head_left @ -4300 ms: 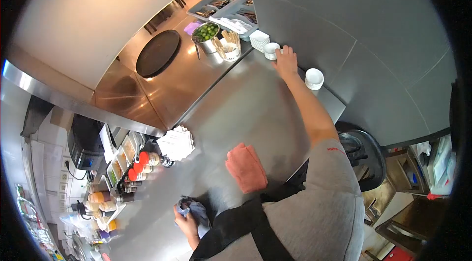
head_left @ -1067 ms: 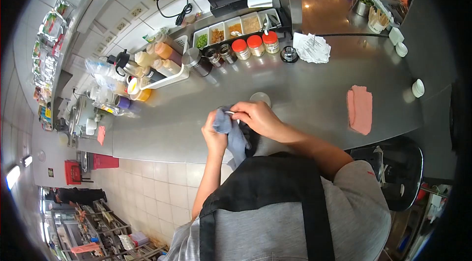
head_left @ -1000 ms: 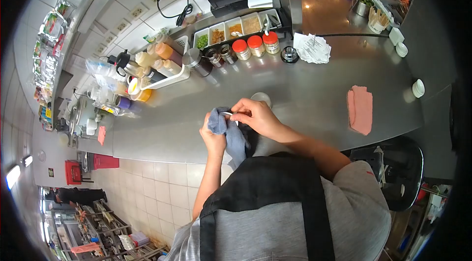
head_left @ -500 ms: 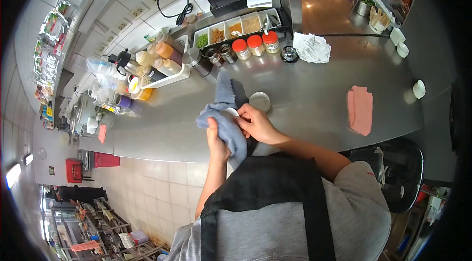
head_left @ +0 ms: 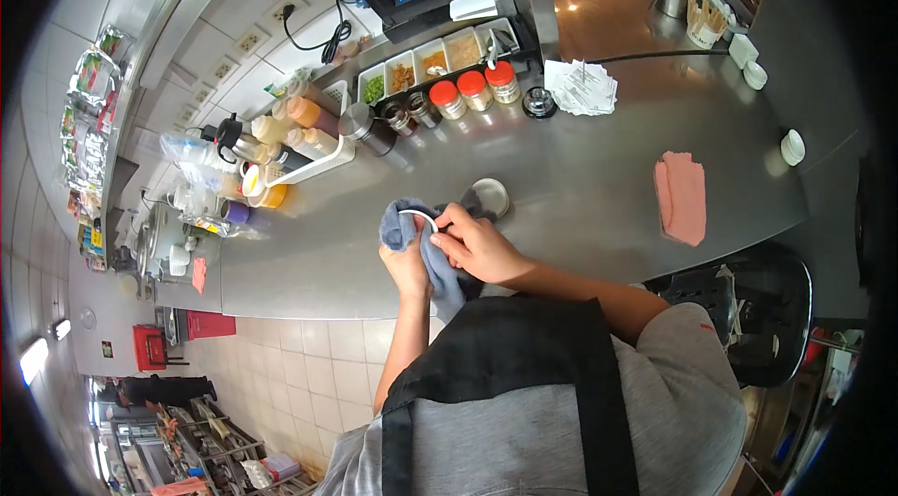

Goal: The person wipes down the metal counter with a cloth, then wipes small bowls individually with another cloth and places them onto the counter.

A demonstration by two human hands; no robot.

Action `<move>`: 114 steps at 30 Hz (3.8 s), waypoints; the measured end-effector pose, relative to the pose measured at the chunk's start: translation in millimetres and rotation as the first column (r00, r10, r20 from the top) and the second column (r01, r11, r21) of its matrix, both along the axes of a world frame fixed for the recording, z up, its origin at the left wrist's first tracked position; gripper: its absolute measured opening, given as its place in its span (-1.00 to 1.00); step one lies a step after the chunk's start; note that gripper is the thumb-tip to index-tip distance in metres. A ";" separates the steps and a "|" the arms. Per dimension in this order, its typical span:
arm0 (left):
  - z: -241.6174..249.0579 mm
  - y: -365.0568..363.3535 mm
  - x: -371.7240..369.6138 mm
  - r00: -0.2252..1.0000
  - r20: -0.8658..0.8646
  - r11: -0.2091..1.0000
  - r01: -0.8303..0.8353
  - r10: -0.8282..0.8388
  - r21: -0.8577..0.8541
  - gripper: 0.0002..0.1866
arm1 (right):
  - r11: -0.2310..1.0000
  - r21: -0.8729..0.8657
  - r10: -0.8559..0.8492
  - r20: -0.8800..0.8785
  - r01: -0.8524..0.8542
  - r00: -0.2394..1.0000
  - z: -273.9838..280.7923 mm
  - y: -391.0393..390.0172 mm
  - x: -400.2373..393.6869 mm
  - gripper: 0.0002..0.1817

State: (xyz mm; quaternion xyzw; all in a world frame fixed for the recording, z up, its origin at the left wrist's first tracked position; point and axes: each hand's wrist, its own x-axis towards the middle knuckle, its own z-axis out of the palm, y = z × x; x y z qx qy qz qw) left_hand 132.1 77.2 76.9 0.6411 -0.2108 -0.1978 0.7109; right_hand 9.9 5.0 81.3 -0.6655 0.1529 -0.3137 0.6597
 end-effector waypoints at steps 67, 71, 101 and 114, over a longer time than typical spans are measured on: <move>70.5 55.9 63.9 0.991 0.129 0.953 0.000 0.041 -0.304 -0.68 | 0.937 -0.348 -0.137 -0.289 0.030 0.948 6.0 -38.5 -11.5 -0.83; 26.8 48.7 59.8 0.938 0.296 0.981 0.153 -0.183 0.120 -0.81 | 0.958 -0.288 -0.089 -0.306 -0.003 0.948 1.6 -34.5 -4.0 -0.83; -78.8 59.8 92.0 0.788 -0.521 0.926 0.160 -0.328 -0.341 -0.36 | 0.779 -0.504 -0.607 -0.457 0.372 0.650 -108.0 -124.8 -58.2 -0.81; -91.2 50.6 19.3 0.607 0.678 0.827 -0.059 -0.415 0.559 -0.41 | 0.657 -0.679 -0.708 -0.406 0.327 0.578 -107.5 -113.8 -47.8 -0.63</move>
